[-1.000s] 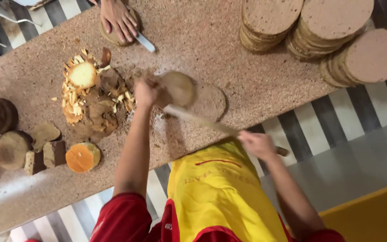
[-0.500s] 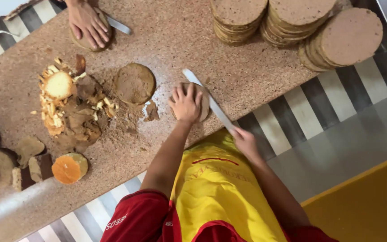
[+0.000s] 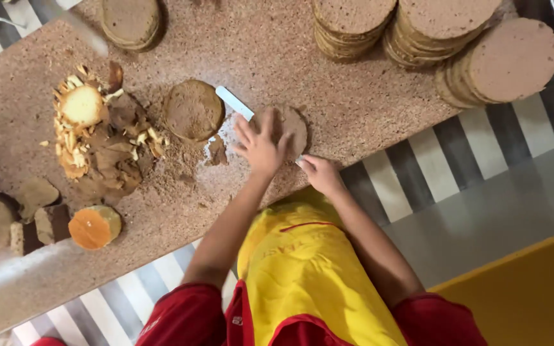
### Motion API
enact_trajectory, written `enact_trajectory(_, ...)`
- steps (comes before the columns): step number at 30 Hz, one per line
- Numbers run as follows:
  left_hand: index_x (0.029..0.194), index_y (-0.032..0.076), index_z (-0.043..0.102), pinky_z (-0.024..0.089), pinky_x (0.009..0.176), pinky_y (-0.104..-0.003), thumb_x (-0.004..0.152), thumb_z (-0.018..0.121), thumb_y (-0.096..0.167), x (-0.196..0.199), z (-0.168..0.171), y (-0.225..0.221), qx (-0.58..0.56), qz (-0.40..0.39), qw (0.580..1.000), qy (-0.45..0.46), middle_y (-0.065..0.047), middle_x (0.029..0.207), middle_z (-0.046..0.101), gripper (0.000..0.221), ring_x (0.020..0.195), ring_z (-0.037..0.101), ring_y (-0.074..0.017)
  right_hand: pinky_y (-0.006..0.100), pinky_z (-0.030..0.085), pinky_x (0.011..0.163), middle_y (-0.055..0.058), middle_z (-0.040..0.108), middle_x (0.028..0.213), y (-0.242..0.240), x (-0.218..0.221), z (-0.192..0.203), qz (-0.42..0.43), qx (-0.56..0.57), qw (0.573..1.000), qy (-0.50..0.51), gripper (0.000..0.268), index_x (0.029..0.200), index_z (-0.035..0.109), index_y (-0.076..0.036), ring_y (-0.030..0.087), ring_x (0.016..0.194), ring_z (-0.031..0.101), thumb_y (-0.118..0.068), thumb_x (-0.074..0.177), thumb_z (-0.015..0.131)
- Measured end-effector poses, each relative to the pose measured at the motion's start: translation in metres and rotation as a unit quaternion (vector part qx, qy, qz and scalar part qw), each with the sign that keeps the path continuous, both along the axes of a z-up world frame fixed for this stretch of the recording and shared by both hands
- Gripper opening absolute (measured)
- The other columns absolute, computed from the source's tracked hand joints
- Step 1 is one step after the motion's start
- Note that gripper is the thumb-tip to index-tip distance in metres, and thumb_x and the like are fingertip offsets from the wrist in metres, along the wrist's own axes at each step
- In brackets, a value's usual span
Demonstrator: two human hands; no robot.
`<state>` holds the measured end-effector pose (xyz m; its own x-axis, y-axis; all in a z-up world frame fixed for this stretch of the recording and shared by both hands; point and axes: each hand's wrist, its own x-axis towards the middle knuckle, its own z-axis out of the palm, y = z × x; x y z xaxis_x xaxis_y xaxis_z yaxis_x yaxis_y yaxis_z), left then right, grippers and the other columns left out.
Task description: Trim and arrange circular cake layers on a bakery counter.
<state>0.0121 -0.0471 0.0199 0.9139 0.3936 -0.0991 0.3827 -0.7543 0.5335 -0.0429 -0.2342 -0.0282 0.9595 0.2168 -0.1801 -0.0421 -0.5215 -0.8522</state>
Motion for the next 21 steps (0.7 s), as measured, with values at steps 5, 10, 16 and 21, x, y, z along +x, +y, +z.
enact_trajectory(5,0.147,0.031,0.053,0.016,0.116,-0.071,0.095,0.061,0.057,-0.012,-0.017,0.027,0.125,-0.221,0.967,-0.033,-0.024,0.162,0.028,0.059,0.149,0.023,-0.0468,0.036,0.059,0.075,0.020,0.075,0.102,-0.085,-0.059,-0.038,-0.014,-0.018,1.000,-0.016,0.032,0.118,0.072,-0.003,0.027,0.090,0.078,-0.027,0.097,0.072)
enact_trajectory(10,0.139,0.023,0.066,0.029,0.122,-0.060,0.099,0.064,0.051,-0.010,-0.039,0.017,0.060,-0.187,0.973,-0.120,-0.028,0.156,0.039,0.049,0.144,0.037,-0.0490,0.034,0.060,0.074,0.017,0.078,0.099,-0.060,-0.071,-0.021,-0.039,-0.065,0.996,0.051,0.032,0.114,0.076,-0.007,0.023,0.085,0.080,-0.031,0.094,0.073)
enact_trajectory(16,0.129,0.022,0.070,0.042,0.109,-0.053,0.091,0.072,0.046,-0.006,-0.045,0.024,0.012,-0.149,0.981,-0.124,-0.028,0.148,0.048,0.045,0.136,0.044,-0.0490,0.033,0.057,0.084,0.016,0.078,0.110,-0.089,-0.112,-0.045,0.031,0.020,0.998,0.059,0.034,0.123,0.070,-0.001,0.019,0.098,0.075,-0.025,0.100,0.063)
enact_trajectory(21,0.131,0.023,0.070,0.039,0.115,-0.055,0.093,0.072,0.046,-0.009,-0.050,0.012,0.024,-0.136,0.973,-0.184,-0.025,0.148,0.049,0.045,0.133,0.047,-0.0458,0.032,0.057,0.079,0.015,0.081,0.100,-0.033,-0.086,-0.002,-0.013,-0.023,0.986,0.164,0.035,0.122,0.073,-0.003,0.020,0.089,0.072,-0.028,0.098,0.066)
